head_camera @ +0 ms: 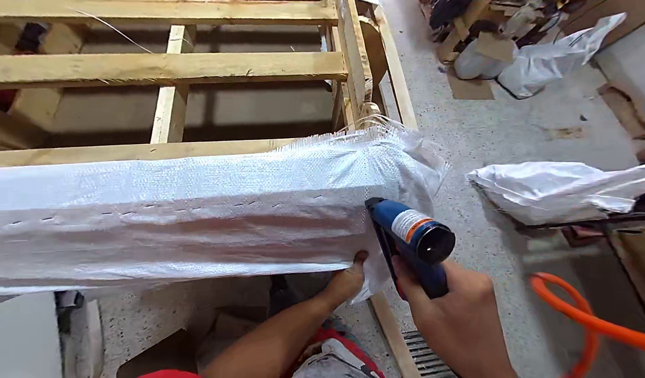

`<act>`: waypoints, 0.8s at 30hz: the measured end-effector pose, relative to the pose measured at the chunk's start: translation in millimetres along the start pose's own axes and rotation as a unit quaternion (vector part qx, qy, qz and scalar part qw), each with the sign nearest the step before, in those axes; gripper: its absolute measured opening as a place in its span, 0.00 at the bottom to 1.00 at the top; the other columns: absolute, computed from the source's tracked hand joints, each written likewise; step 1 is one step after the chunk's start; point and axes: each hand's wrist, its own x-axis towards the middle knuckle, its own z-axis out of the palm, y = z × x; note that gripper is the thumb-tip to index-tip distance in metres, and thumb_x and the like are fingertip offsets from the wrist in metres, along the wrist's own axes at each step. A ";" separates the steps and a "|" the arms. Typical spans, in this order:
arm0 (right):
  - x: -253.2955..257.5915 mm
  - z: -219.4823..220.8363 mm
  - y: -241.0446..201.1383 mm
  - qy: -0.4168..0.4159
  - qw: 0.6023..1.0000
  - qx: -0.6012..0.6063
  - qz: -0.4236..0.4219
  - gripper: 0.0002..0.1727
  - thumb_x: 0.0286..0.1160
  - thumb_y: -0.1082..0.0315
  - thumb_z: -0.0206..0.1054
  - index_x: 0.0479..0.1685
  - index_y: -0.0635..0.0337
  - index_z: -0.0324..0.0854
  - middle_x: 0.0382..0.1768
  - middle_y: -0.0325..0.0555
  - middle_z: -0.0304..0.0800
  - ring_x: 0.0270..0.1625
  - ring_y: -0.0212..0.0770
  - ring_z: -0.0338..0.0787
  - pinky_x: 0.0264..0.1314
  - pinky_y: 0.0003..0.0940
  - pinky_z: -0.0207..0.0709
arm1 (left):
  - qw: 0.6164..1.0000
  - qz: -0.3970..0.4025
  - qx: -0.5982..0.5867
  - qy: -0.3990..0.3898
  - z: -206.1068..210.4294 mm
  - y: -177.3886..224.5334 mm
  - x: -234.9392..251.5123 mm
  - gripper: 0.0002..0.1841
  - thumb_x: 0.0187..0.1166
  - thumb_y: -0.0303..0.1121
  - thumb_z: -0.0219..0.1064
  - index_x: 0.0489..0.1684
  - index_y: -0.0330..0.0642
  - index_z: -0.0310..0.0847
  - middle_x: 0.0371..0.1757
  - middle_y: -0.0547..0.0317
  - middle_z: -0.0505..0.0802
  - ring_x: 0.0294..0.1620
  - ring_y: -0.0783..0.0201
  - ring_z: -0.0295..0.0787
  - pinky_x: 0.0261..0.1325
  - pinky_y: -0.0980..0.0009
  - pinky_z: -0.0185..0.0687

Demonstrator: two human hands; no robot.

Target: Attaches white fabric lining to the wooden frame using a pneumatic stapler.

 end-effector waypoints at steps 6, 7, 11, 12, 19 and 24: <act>5.1 6.8 -16.4 0.021 1.000 0.007 -0.004 0.16 0.73 0.49 0.71 0.27 0.50 0.87 0.19 0.26 0.85 0.22 0.17 0.83 0.21 0.19 0.76 | 0.992 -0.084 -0.005 -0.093 -30.7 29.2 1.9 0.29 0.93 0.53 0.48 0.78 0.41 0.77 0.75 0.46 0.85 0.81 0.58 0.76 0.87 0.55 0.67; 4.8 8.8 -19.0 0.020 1.000 0.000 -0.008 0.16 0.73 0.49 0.71 0.27 0.51 0.87 0.19 0.26 0.85 0.22 0.17 0.83 0.21 0.20 0.76 | 0.992 -0.071 -0.034 -0.095 -31.4 24.2 3.1 0.29 0.93 0.54 0.49 0.77 0.41 0.78 0.73 0.46 0.86 0.79 0.59 0.78 0.85 0.56 0.69; 0.2 6.0 -31.8 0.016 0.999 -0.025 0.019 0.17 0.74 0.47 0.71 0.31 0.52 0.88 0.21 0.29 0.87 0.24 0.19 0.86 0.23 0.22 0.80 | 0.982 -0.090 -0.075 -0.147 -34.4 16.0 -10.4 0.32 0.89 0.59 0.52 0.75 0.42 0.78 0.70 0.49 0.89 0.75 0.61 0.82 0.83 0.56 0.74; -0.4 0.0 -35.0 0.014 0.999 -0.034 0.039 0.18 0.74 0.47 0.71 0.33 0.52 0.89 0.22 0.29 0.88 0.24 0.20 0.87 0.24 0.25 0.82 | 0.976 -0.118 -0.052 -0.176 -37.6 13.1 -21.4 0.33 0.86 0.60 0.58 0.72 0.39 0.81 0.67 0.45 0.90 0.72 0.56 0.85 0.79 0.52 0.77; -5.9 -48.2 -14.8 0.101 0.989 -0.040 0.098 0.19 0.77 0.47 0.70 0.45 0.56 0.89 0.32 0.36 0.94 0.34 0.28 0.93 0.38 0.34 0.90 | 0.904 0.202 0.153 -0.344 -181.0 102.9 -86.7 0.15 0.86 0.48 0.65 0.52 0.51 0.94 0.47 0.66 0.97 0.49 0.70 0.94 0.60 0.60 0.91; -34.9 -39.4 9.0 0.145 0.976 -0.041 0.156 0.27 0.74 0.40 0.65 0.39 0.56 0.91 0.20 0.39 0.88 0.22 0.33 0.87 0.24 0.39 0.82 | 0.785 0.491 0.366 -0.088 -205.8 272.7 11.8 0.25 0.77 0.52 0.74 0.67 0.46 0.86 0.64 0.57 0.91 0.69 0.62 0.86 0.75 0.58 0.82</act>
